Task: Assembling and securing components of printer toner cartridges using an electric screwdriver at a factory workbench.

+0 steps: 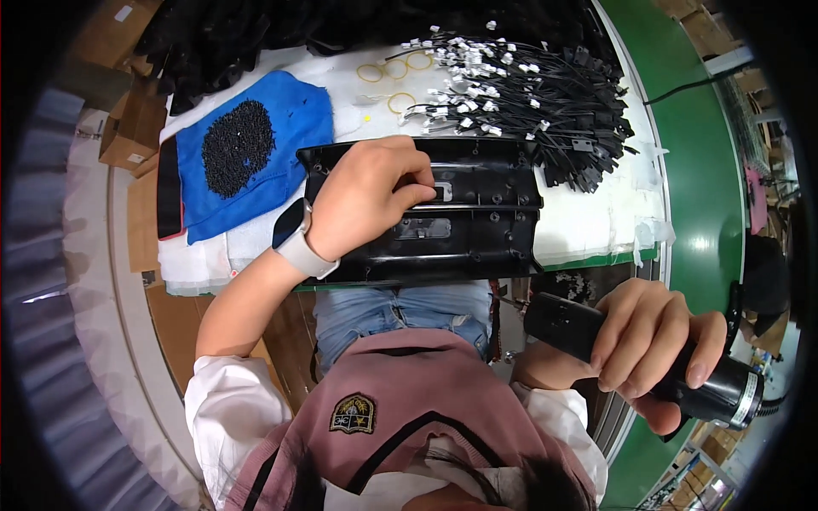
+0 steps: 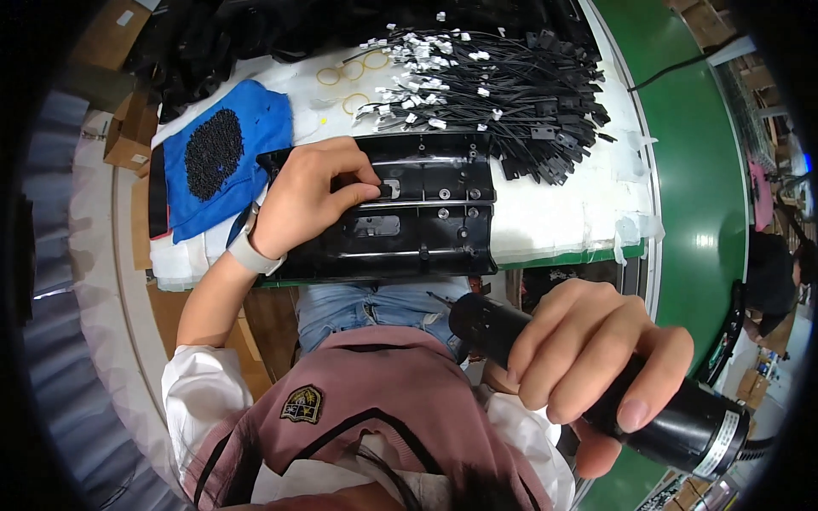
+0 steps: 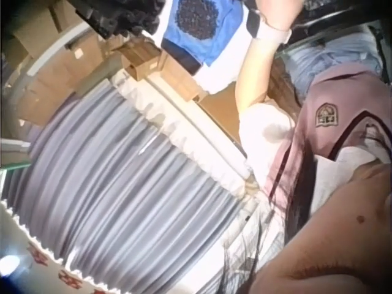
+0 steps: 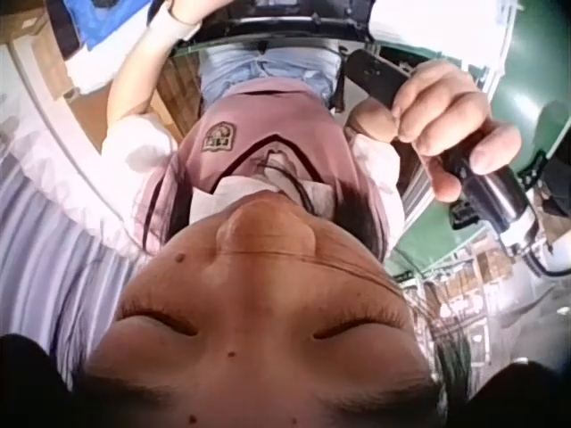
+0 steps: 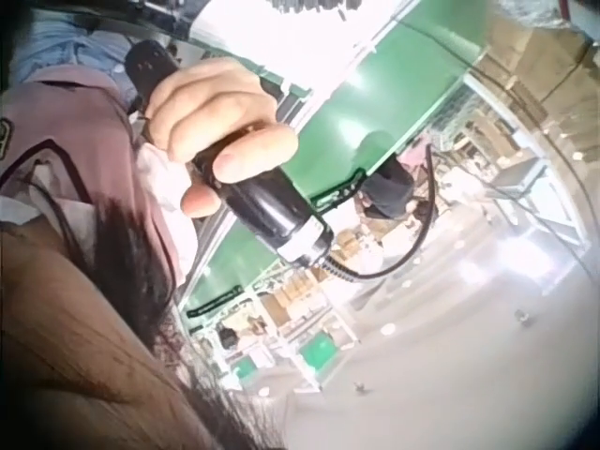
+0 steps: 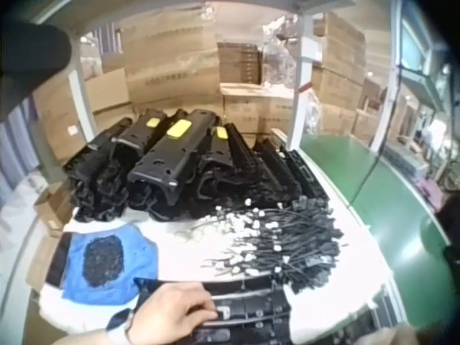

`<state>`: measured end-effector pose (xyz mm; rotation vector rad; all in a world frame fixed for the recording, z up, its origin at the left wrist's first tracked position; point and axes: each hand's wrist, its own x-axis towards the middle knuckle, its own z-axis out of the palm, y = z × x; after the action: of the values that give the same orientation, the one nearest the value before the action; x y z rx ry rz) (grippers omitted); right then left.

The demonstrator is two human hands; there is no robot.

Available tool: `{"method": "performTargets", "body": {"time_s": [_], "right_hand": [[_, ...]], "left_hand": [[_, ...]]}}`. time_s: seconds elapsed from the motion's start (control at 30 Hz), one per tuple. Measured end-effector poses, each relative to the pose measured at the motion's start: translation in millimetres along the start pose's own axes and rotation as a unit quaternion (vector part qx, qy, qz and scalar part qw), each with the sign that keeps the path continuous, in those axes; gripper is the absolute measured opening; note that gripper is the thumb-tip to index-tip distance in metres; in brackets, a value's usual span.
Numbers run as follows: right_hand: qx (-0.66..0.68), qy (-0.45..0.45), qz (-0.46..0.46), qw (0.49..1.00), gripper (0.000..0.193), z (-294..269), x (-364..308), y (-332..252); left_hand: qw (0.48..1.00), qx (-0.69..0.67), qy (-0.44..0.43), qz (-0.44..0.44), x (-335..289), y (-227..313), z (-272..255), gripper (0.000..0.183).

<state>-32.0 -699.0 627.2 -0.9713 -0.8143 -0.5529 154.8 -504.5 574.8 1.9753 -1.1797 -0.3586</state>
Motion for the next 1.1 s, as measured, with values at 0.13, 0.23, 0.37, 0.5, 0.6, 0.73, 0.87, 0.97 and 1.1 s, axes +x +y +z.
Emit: {"method": "performTargets", "body": {"time_s": [0.13, 0.23, 0.37, 0.5, 0.6, 0.73, 0.87, 0.97, 1.1], "right_hand": [[-0.07, 0.018, -0.035, 0.997, 0.038, 19, 23, 24], [-0.105, -0.012, -0.068, 0.992, 0.04, 27, 33, 48], [-0.192, -0.046, -0.007, 0.98, 0.04, 21, 38, 70], [-0.202, -0.059, 0.028, 0.977, 0.041, 9, 35, 87], [-0.187, -0.061, 0.048, 0.979, 0.041, 8, 34, 99], [-0.203, -0.059, 0.056, 0.976, 0.042, 7, 33, 97], [-0.212, -0.077, 0.064, 0.972, 0.044, 8, 37, 97], [-0.212, -0.074, 0.063, 0.972, 0.045, 8, 36, 98], [-0.213, -0.072, 0.075, 0.971, 0.044, 7, 35, 97]], "left_hand": [[0.999, 0.038, -0.006, 0.009, -1, -3, 1, 0.01], [0.998, 0.053, -0.002, 0.014, -2, -8, 3, 0.011], [1.0, 0.028, 0.007, -0.009, -3, -10, 6, 0.011], [0.999, 0.014, 0.033, 0.001, -4, -13, 8, 0.01], [0.998, 0.026, 0.058, 0.015, -12, -18, 7, 0.011], [0.998, 0.022, 0.062, 0.024, -9, -17, 10, 0.012], [0.998, 0.039, 0.056, 0.017, -11, -18, 10, 0.012], [0.997, 0.038, 0.063, 0.019, -12, -18, 11, 0.013], [0.997, 0.042, 0.064, 0.018, -11, -18, 12, 0.013]]}}
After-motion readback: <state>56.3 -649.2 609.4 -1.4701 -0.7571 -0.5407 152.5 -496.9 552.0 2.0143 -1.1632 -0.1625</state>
